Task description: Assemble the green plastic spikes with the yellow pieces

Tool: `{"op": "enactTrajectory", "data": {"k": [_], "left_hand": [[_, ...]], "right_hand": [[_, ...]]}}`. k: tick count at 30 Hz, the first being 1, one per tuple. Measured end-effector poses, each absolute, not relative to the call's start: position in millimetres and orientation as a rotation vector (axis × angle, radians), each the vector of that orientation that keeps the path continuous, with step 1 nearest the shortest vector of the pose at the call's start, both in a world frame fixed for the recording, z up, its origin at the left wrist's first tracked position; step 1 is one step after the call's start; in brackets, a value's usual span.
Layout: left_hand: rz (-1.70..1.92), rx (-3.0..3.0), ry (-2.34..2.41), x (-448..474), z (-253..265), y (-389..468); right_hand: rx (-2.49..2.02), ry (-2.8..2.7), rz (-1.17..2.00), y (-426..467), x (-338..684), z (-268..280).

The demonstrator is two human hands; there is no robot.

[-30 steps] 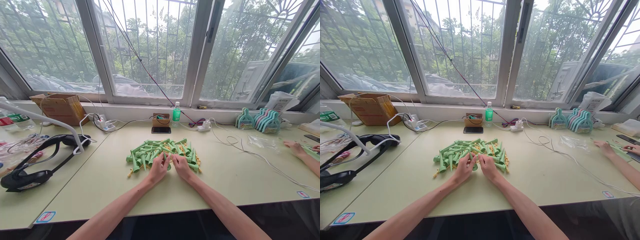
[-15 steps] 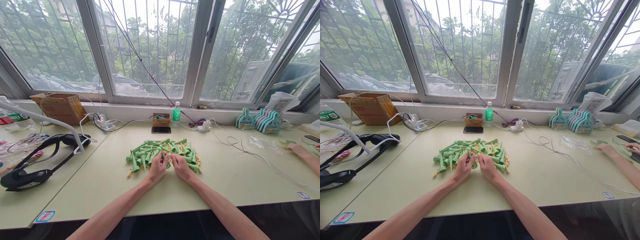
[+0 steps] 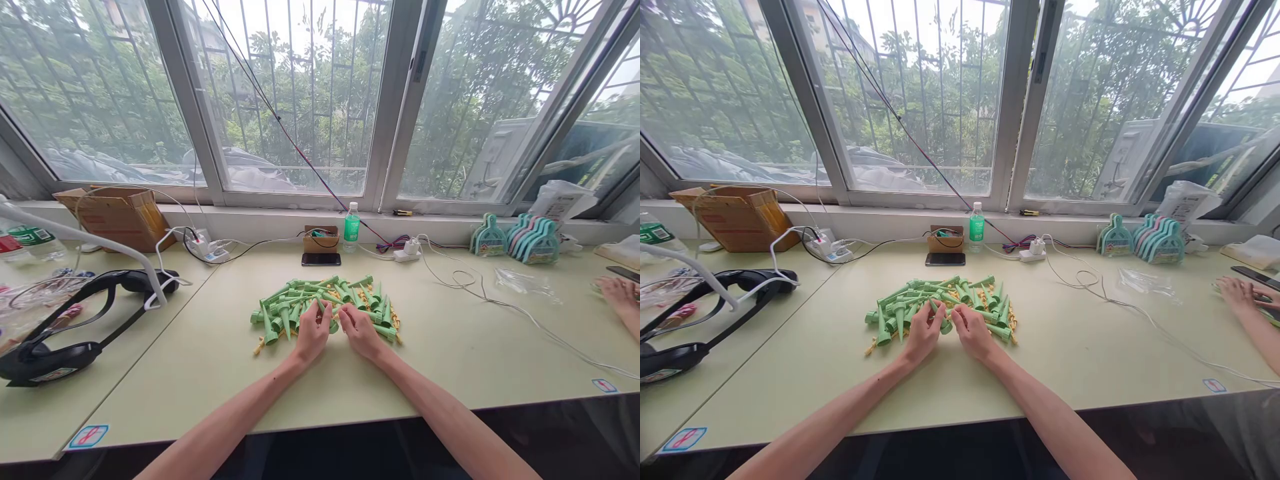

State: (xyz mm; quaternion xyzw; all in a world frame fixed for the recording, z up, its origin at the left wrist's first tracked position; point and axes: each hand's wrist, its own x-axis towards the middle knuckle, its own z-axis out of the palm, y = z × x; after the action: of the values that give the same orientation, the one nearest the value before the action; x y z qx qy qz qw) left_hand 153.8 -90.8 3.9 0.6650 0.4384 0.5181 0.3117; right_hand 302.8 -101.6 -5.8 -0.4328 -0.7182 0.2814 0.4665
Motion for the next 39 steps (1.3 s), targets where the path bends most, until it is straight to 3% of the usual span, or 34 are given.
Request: {"op": "enactTrajectory", "data": {"k": [39], "left_hand": [[1.301, 1.851, 1.052, 155.0, 3.6, -93.8]], "right_hand": [[-1.105, -1.754, 0.626, -96.3, 302.4, -14.1]]}}
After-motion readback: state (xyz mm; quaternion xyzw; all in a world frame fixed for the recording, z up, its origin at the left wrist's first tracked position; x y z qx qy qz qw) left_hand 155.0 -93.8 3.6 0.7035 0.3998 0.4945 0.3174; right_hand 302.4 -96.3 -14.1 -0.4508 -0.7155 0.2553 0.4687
